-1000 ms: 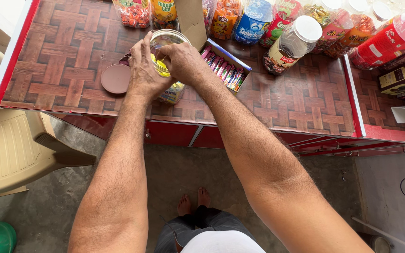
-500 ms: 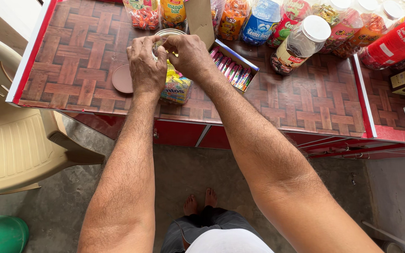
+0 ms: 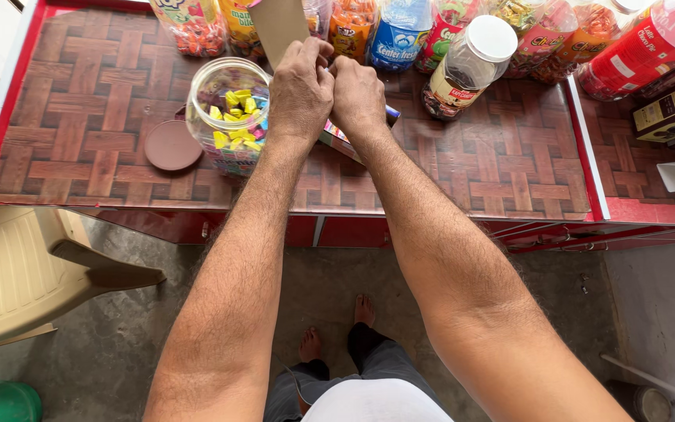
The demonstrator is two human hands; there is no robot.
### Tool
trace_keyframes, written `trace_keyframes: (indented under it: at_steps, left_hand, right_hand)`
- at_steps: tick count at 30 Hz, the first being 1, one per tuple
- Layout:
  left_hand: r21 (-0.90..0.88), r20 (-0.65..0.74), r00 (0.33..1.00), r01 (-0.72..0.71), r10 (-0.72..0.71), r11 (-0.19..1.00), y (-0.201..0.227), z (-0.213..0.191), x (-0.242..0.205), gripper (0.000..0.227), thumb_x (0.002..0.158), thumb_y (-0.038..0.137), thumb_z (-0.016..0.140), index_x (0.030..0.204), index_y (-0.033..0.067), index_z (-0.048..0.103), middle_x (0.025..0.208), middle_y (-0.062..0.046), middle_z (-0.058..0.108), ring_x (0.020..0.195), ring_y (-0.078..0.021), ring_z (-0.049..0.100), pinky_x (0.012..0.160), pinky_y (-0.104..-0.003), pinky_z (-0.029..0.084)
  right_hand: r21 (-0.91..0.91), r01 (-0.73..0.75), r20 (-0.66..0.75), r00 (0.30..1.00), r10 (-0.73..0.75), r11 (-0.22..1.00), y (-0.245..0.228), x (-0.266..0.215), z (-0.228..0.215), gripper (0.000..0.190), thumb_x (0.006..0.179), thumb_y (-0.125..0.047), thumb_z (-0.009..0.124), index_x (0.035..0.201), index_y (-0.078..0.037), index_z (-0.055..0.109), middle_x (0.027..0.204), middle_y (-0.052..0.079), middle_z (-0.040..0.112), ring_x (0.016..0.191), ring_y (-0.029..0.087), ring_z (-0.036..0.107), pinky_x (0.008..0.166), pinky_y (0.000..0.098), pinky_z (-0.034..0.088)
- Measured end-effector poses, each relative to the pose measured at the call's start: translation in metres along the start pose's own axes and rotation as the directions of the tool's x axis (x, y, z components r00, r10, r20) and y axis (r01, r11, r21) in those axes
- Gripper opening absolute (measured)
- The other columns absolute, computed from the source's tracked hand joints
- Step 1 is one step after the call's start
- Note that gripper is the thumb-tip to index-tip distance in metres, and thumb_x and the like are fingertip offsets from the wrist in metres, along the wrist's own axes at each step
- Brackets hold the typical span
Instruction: The person transfers individually wrapped candies from a cardboard box into a clear plastic jar. They place the candies one by one into the jar, then secure the lid. Finally, the person closes the box and places it into a red cabinet.
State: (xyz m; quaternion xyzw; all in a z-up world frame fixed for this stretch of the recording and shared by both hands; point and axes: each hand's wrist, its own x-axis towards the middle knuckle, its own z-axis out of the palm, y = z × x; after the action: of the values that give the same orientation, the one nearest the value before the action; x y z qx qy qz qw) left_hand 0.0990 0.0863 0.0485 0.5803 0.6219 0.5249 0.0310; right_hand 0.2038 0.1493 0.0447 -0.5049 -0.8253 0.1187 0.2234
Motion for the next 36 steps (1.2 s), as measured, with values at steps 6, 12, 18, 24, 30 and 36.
trace_keyframes:
  at_steps: [6, 12, 18, 24, 30, 36]
  left_hand:
    - [0.117, 0.176, 0.944, 0.262, -0.28, 0.958, -0.047, 0.092, -0.027, 0.027, 0.089, 0.019, 0.069, 0.111, 0.0044, 0.068, 0.109, -0.019, 0.068, 0.104, -0.038, 0.067, 0.092, -0.05, 0.054]
    - [0.135, 0.287, 0.881, 0.351, -0.376, 0.927, -0.111, 0.18, -0.042, 0.033, 0.101, 0.024, 0.059, 0.127, 0.0059, 0.065, 0.127, -0.023, 0.064, 0.122, -0.0391, 0.061, 0.109, -0.049, 0.048]
    - [0.36, 0.474, 0.595, 0.543, -0.65, 0.759, -0.12, 0.208, -0.03, 0.05, 0.098, 0.026, 0.056, 0.145, 0.008, 0.051, 0.152, -0.021, 0.045, 0.14, -0.0377, 0.045, 0.118, -0.049, 0.037]
    - [0.569, 0.481, 0.411, 0.526, -0.775, 0.632, -0.087, 0.194, -0.01, 0.055, 0.101, 0.032, 0.06, 0.15, 0.0121, 0.045, 0.155, -0.02, 0.036, 0.143, -0.0379, 0.039, 0.112, -0.05, 0.047]
    - [0.636, 0.479, 0.385, 0.467, -0.789, 0.615, -0.095, 0.195, -0.005, 0.046, 0.101, 0.018, 0.06, 0.146, 0.0085, 0.052, 0.153, -0.021, 0.042, 0.14, -0.0368, 0.046, 0.111, -0.05, 0.05]
    - [0.675, 0.608, 0.391, 0.203, -0.691, 0.71, -0.097, 0.193, -0.009, 0.038, 0.106, 0.02, 0.058, 0.143, 0.0141, 0.064, 0.143, -0.015, 0.064, 0.136, -0.0266, 0.059, 0.122, -0.052, 0.043]
  right_hand:
    - [-0.056, -0.295, 0.295, 0.908, 0.298, 0.954, 0.098, 0.007, 0.059, 0.037, 0.095, -0.032, 0.063, 0.116, -0.002, 0.068, 0.116, 0.027, 0.071, 0.113, 0.04, 0.069, 0.1, 0.0519, 0.054]
    - [-0.039, -0.32, 0.287, 0.904, 0.317, 0.947, 0.142, 0.012, 0.082, 0.045, 0.094, -0.032, 0.065, 0.116, 0.006, 0.063, 0.11, 0.029, 0.072, 0.107, 0.043, 0.07, 0.094, 0.0519, 0.056]
    - [-0.246, -0.201, 0.467, 0.833, 0.297, 0.948, 0.152, 0.026, 0.076, 0.034, 0.099, -0.025, 0.06, 0.118, 0.003, 0.066, 0.115, 0.026, 0.072, 0.111, 0.037, 0.072, 0.093, 0.0465, 0.06]
    - [-0.252, -0.278, 0.54, 0.754, 0.373, 0.927, 0.144, 0.026, 0.08, 0.047, 0.098, -0.021, 0.062, 0.136, 0.004, 0.051, 0.121, 0.025, 0.068, 0.113, 0.035, 0.069, 0.09, 0.0451, 0.062]
    - [-0.274, -0.287, 0.554, 0.733, 0.394, 0.918, 0.138, 0.032, 0.086, 0.043, 0.101, -0.016, 0.057, 0.14, -0.001, 0.048, 0.121, 0.023, 0.066, 0.117, 0.033, 0.068, 0.091, 0.0451, 0.062]
    - [-0.133, -0.282, 0.501, 0.808, 0.309, 0.95, 0.129, 0.022, 0.082, 0.055, 0.1, -0.021, 0.058, 0.15, -0.013, 0.036, 0.123, 0.025, 0.059, 0.117, 0.037, 0.064, 0.094, 0.0486, 0.058]
